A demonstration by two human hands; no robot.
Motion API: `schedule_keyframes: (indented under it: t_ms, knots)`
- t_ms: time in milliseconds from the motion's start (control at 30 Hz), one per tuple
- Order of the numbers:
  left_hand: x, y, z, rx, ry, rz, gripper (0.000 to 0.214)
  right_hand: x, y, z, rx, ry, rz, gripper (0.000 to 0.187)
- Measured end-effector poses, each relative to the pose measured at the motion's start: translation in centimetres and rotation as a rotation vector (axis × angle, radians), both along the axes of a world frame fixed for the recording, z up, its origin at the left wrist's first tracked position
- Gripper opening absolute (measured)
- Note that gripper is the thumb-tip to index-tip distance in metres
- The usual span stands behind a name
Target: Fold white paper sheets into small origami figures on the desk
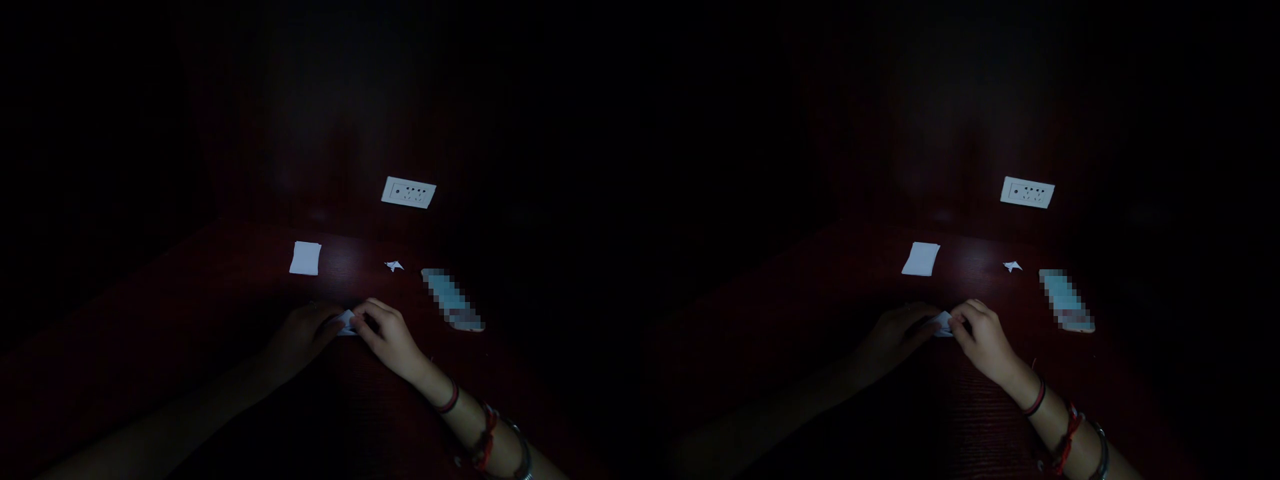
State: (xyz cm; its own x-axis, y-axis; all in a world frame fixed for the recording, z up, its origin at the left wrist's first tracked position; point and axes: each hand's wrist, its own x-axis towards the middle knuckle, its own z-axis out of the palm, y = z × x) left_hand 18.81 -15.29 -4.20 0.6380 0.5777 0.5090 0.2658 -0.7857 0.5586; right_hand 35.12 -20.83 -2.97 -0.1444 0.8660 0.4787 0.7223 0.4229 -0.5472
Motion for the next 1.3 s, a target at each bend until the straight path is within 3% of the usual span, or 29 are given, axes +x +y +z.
schedule_keyframes:
  t_ms: [433,667,867,1067,1200,1300]
  knots:
    - [0.1,-0.5,0.6,-0.155,0.009,-0.049,0.012,-0.6,-0.2,-0.1,-0.026,-0.009,0.030,0.009]
    - [0.1,0.0,0.1,-0.180,0.007,-0.004,0.011,-0.3,-0.1,-0.1,-0.074,-0.017,0.059,0.011]
    - [0.1,0.2,0.3,-0.235,-0.027,-0.032,0.013,0.1,-0.1,-0.2,-0.042,-0.037,0.007,0.009]
    - [-0.2,0.4,0.3,-0.241,-0.037,-0.092,0.020,0.6,0.2,-0.3,-0.060,0.068,-0.045,0.010]
    - [-0.4,0.6,0.0,-0.209,-0.048,-0.075,0.039,0.8,0.6,-0.8,-0.097,0.180,-0.034,0.012]
    - [-0.2,0.7,-0.3,-0.233,-0.070,-0.052,0.029,0.7,0.6,-0.9,-0.147,0.246,0.005,0.015]
